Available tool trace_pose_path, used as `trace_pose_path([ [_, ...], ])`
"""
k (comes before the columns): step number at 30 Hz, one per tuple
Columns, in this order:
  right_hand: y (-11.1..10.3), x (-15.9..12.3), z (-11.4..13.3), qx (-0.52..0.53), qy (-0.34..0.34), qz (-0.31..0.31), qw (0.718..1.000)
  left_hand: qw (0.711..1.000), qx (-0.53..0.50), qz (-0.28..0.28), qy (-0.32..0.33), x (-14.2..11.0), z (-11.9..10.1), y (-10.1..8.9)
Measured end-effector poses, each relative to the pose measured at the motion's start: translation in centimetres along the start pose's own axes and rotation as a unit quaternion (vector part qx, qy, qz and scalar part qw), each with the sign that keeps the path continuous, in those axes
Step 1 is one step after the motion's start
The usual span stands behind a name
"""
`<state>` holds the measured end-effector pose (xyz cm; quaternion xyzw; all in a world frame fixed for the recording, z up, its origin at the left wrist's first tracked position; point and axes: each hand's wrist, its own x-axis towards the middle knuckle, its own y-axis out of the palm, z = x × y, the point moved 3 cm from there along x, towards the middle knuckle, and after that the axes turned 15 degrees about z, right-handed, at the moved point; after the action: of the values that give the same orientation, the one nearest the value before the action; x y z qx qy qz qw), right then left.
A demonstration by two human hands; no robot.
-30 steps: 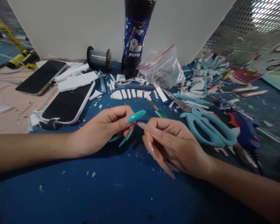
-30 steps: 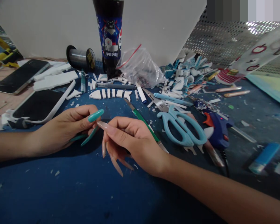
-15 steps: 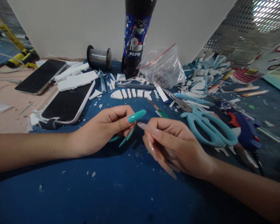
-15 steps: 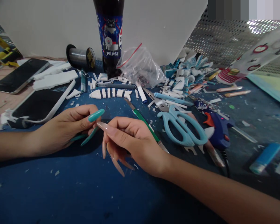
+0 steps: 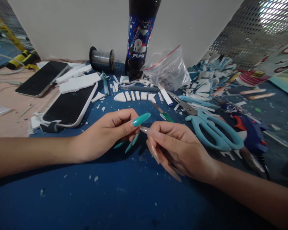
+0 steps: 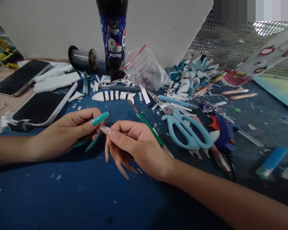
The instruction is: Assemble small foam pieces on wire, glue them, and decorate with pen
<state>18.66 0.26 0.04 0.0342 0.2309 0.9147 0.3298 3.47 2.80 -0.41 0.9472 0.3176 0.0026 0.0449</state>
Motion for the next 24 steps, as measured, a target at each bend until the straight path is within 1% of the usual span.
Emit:
trace_pose_path([
  [5, -0.32, 0.08, -0.14, -0.011, 0.010, -0.005, 1.000, 1.000, -0.001, 0.004, 0.008, -0.14, -0.07, 0.13],
  [8, -0.40, 0.13, -0.22, -0.019, 0.007, 0.012, 1.000, 1.000, 0.010, 0.002, 0.008, -0.25, 0.05, 0.02],
  [16, -0.32, 0.31, -0.12, -0.002, -0.021, 0.020, 1.000, 1.000, 0.011, -0.019, 0.014, -0.21, -0.35, 0.10],
  [19, -0.42, 0.31, -0.27, -0.021, -0.030, -0.002, 0.999, 1.000, 0.014, -0.020, 0.007, -0.26, -0.36, 0.16],
  [24, -0.23, 0.29, -0.53, -0.024, -0.018, -0.033, 0.999, 0.999, 0.029, -0.022, 0.001, -0.20, -0.34, 0.17],
])
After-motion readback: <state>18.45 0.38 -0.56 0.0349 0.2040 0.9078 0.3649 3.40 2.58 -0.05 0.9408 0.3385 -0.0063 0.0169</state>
